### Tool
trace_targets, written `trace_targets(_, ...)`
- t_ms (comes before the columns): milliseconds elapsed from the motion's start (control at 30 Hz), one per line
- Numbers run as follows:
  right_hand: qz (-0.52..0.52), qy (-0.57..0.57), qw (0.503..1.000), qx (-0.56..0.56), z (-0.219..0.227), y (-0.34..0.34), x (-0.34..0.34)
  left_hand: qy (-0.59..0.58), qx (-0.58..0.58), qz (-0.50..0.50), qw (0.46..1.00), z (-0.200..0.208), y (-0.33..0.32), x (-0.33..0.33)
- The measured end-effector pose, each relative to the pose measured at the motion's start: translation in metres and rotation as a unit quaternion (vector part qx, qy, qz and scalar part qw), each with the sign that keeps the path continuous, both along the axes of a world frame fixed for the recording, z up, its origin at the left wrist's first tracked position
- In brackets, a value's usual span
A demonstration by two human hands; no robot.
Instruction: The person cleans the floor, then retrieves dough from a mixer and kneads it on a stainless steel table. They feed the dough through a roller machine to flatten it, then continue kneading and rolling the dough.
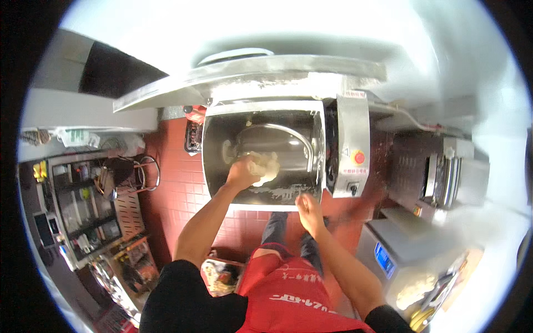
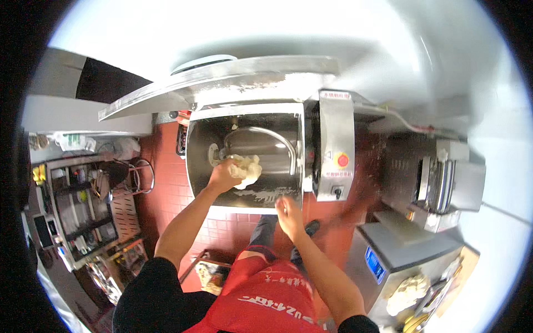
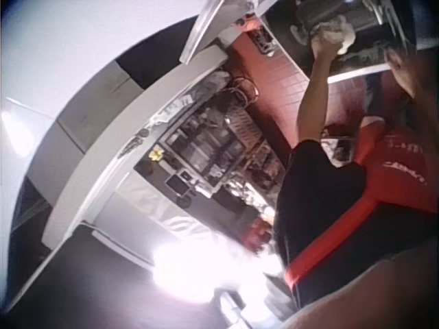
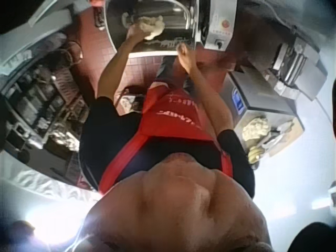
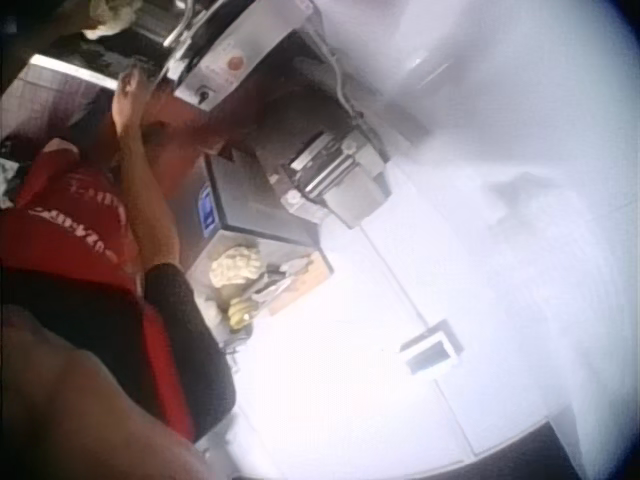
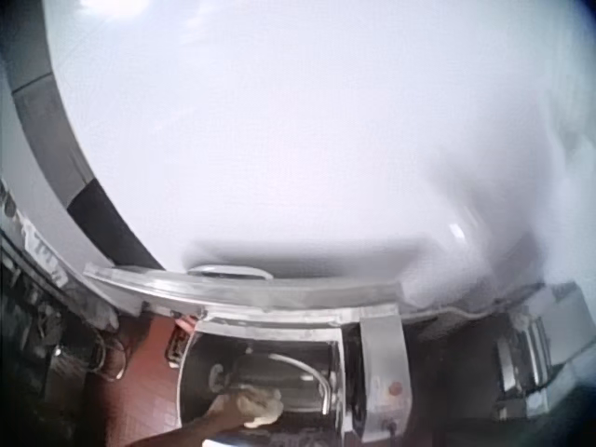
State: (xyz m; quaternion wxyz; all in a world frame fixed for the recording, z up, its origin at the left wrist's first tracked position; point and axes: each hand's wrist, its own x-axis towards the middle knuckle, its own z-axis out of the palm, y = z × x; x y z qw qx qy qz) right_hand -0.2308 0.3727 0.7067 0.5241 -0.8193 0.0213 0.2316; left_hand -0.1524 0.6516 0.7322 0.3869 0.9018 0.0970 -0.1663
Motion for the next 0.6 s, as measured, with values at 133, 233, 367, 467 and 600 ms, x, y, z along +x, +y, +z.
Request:
trace_targets(133, -0.198, 0.244, 0.915, 0.255, -0.025, 0.052, 0.023, 0.051, 0.0, 0.079, 0.996, 0.061, 0.014, -0.033)
trace_targets(233, -0.189, 0.411, 0.796, 0.402, -0.021, 0.088, 0.054, 0.021, -0.027, 0.064, 0.997, 0.109, 0.006, -0.043)
trace_targets(367, -0.034, 0.408, 0.474, 0.78, 0.003, 0.121, 0.067, 0.045, -0.085, 0.041, 0.995, 0.153, -0.031, -0.045)
trace_targets(467, -0.027, 0.2, 0.624, 0.755, 0.013, 0.105, 0.061, 0.058, -0.048, -0.023, 0.997, 0.166, -0.066, -0.035)
trace_targets(600, -0.104, 0.309, 0.481, 0.814, 0.03, 0.046, 0.044, -0.007, -0.087, -0.143, 0.986, 0.176, -0.12, -0.028)
